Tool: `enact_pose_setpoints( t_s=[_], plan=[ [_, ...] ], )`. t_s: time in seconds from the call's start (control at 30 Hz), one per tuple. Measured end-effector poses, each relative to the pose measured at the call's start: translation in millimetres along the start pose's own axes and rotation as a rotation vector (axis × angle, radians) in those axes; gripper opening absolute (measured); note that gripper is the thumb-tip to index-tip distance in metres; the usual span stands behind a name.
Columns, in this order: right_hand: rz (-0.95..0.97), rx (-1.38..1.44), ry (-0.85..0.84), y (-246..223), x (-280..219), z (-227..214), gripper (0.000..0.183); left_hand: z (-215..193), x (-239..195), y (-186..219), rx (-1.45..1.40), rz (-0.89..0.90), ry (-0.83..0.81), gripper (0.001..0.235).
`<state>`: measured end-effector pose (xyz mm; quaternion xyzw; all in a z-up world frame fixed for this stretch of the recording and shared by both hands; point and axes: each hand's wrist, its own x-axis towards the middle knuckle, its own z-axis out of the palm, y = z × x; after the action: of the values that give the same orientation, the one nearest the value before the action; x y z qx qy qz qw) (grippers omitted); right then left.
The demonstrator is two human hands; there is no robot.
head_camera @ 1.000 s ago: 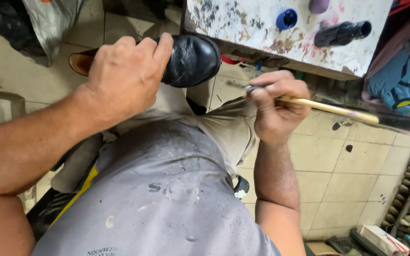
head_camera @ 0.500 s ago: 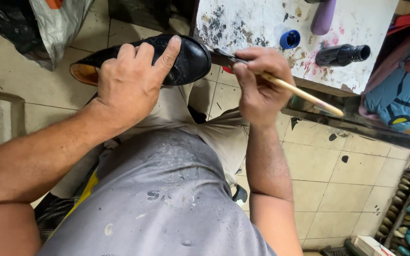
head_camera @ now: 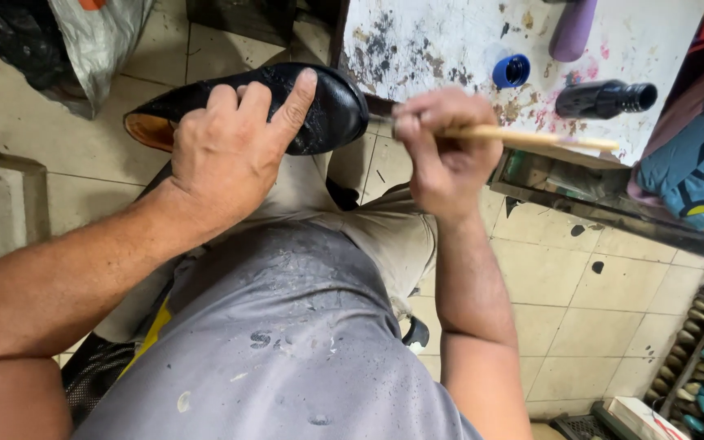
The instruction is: Applying liquid dye to a black leather shoe using a brush at a workbench
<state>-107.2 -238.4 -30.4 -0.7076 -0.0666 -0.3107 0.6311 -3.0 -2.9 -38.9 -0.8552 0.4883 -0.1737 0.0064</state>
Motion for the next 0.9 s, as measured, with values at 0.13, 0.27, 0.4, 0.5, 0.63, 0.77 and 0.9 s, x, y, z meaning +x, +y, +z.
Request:
enact_pose_setpoints(
  t_s=[0.13,0.27,0.4,0.5,0.63,0.77,0.9],
  plan=[
    [0.017,0.004,-0.034,5,1,-8,0.025,3,1,0,-0.003,0.021,0.018,0.075],
    [0.032,-0.027,-0.021,9,29,5,0.021,-1,3,-2,0.013,0.029,0.003,0.071],
    [-0.065,-0.001,-0.050,6,5,3,0.017,-2,6,-6,-0.129,0.013,-0.108,0.075],
    [-0.040,-0.014,-0.046,2,-13,2,0.015,-11,17,-14,-0.281,0.012,-0.288,0.086],
    [-0.128,-0.065,0.133,-11,13,9,0.019,-26,35,-18,-0.269,0.068,-0.512,0.097],
    [-0.223,-0.084,0.127,1,-11,13,0.014,-35,51,-25,-0.363,0.059,-0.621,0.098],
    [-0.082,-0.077,0.102,-5,-14,13,0.016,-44,62,-30,-0.406,0.095,-0.713,0.100]
  ],
)
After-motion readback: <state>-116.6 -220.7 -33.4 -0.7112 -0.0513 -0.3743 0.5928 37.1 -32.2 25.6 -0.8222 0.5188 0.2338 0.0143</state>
